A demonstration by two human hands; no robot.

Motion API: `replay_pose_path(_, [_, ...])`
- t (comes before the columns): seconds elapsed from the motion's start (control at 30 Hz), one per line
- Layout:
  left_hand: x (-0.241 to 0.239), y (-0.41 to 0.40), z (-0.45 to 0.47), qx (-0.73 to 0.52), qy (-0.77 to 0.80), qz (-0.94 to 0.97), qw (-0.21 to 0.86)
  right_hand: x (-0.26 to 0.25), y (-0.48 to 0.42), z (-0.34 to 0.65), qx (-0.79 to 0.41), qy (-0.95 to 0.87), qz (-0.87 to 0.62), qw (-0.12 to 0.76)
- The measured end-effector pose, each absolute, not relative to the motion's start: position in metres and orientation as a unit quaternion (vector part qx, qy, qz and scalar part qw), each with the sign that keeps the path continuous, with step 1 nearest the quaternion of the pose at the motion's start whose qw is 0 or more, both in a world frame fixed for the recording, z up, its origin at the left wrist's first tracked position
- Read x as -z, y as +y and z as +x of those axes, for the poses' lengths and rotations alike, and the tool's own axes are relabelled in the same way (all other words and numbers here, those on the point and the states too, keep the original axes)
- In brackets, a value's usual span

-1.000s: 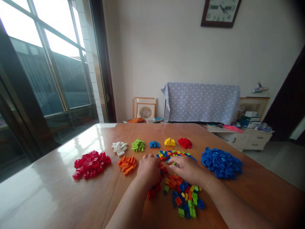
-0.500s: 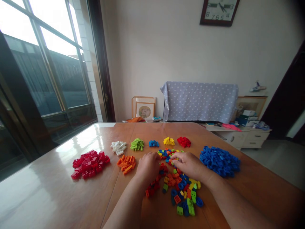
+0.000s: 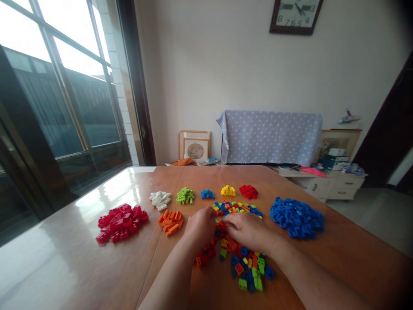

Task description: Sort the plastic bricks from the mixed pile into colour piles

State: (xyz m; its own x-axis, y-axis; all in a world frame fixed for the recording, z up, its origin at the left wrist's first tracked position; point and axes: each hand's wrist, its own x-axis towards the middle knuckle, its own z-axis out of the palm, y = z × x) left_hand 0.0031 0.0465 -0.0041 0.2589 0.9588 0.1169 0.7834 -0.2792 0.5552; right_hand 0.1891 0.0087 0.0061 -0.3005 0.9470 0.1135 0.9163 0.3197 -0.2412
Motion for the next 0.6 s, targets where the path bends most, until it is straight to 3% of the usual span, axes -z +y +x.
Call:
replay_pose_path(0.2, [0.0056,0.0480,0.0049,-0.266,0.546,0.758,0.239,-0.0004,0.0110,0.1848,-0.007,-0.787,-0.611,0.084])
replay_pose_path(0.6, [0.0087,0.0441,0.0052,-0.228,0.531,0.795,0.184,0.0006,0.0136,0.1886,-0.037,-0.769,-0.630,0.100])
